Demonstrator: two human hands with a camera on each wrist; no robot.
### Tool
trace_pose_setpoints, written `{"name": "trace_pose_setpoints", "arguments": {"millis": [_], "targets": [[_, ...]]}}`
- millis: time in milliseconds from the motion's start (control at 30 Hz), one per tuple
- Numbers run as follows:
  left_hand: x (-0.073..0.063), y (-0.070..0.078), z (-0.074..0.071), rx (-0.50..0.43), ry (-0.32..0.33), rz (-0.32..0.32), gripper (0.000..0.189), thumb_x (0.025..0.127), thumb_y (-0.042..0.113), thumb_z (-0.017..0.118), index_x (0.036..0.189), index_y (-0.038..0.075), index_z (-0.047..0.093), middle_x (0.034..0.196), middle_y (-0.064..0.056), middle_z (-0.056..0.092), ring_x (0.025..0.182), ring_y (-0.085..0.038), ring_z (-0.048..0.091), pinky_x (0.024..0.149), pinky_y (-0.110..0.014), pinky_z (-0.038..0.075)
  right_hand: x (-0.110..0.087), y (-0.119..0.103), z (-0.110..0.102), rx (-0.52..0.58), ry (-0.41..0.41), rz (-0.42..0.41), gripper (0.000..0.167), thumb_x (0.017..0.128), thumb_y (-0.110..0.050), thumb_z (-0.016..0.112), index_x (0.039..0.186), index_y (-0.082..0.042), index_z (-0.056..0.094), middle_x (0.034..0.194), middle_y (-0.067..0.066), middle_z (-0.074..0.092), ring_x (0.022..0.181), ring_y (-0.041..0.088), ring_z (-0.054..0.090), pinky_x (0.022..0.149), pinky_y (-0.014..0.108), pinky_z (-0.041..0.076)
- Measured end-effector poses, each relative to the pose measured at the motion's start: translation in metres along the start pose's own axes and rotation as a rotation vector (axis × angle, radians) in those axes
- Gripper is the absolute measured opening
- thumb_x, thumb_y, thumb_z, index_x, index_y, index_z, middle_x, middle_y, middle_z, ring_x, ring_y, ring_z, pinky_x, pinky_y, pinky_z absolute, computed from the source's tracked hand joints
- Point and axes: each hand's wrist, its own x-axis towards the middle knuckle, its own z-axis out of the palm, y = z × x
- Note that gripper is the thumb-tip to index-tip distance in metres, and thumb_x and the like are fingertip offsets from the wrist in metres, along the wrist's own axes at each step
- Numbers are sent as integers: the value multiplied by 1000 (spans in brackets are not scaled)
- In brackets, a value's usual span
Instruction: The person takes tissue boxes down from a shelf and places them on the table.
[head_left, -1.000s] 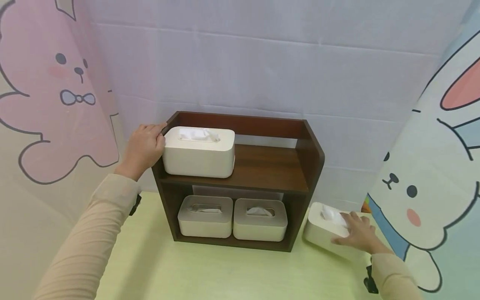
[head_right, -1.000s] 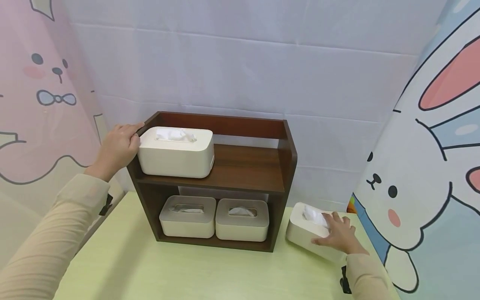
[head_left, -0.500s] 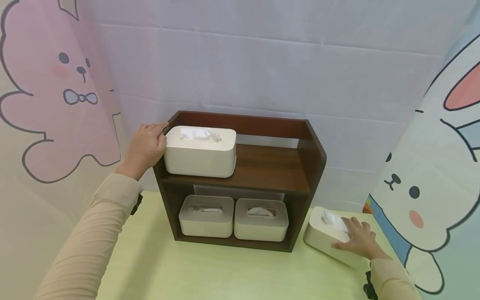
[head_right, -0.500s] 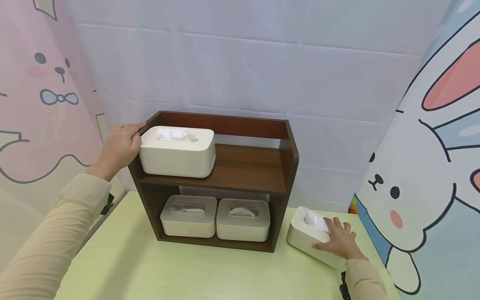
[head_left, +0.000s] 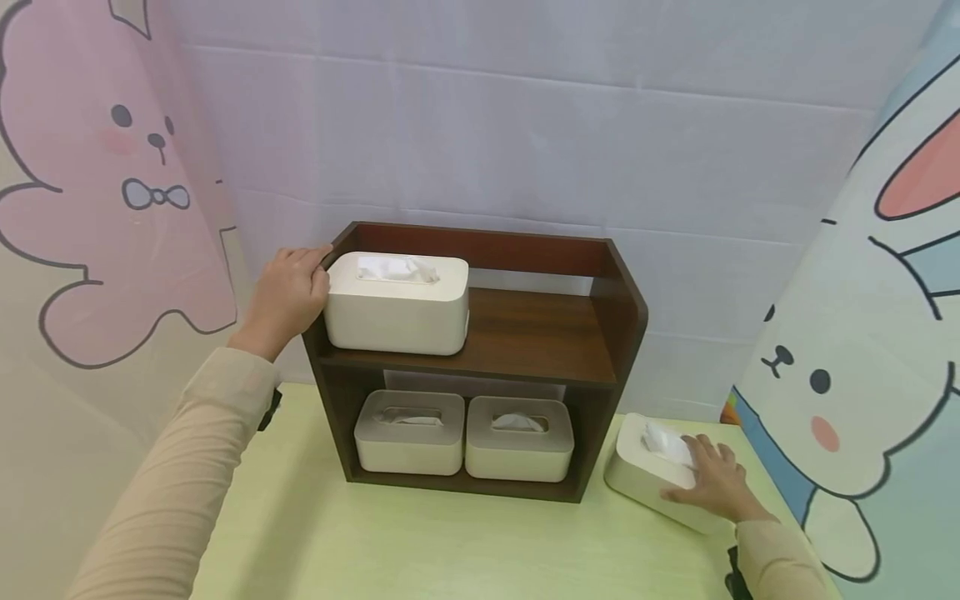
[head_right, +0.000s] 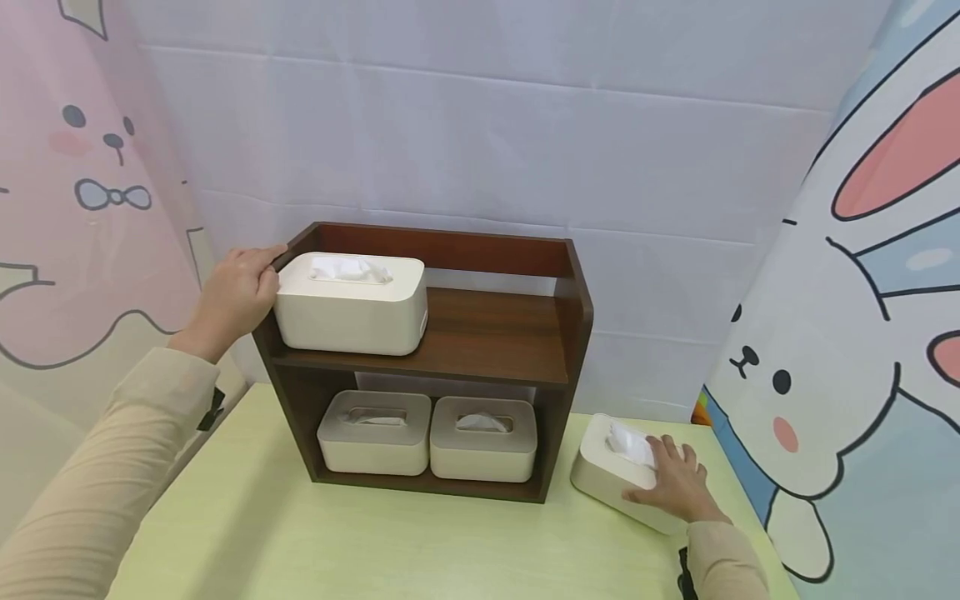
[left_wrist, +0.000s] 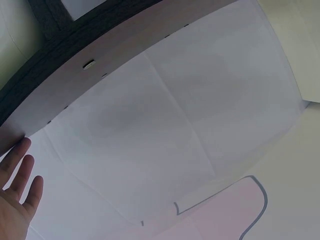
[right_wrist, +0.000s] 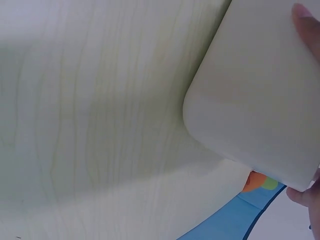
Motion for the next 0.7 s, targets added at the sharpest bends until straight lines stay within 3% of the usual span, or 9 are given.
{"name": "trace_pose_setpoints", "arguments": {"millis": [167,433,700], "targets": [[-1,-1,0,1,4,8,43,92,14,30,127,-2,51,123,-25,55,111,-42,46,96,-55,35,-2,-3,-2,14,-36,27,110,56,-58,75,134,5,30,134,40,27,116,62,21,81,77,23],[0,-1,-1,4,17,11,44,92,14,29,125,-2,52,122,-24,56,111,-43,47,96,-54,35,-7,6,-7,54,-30,-24,112,57,-45,80,132,17,22,130,47,24,116,64,21,92,73,17],[0,1,0,-3,10,2,44,92,15,29,126,-1,52,123,-24,55,111,-42,46,96,-54,35,-14,16,-9,173,-95,27,123,59,-43,80,135,20,6,132,51,11,116,68,14,87,75,20]]}}
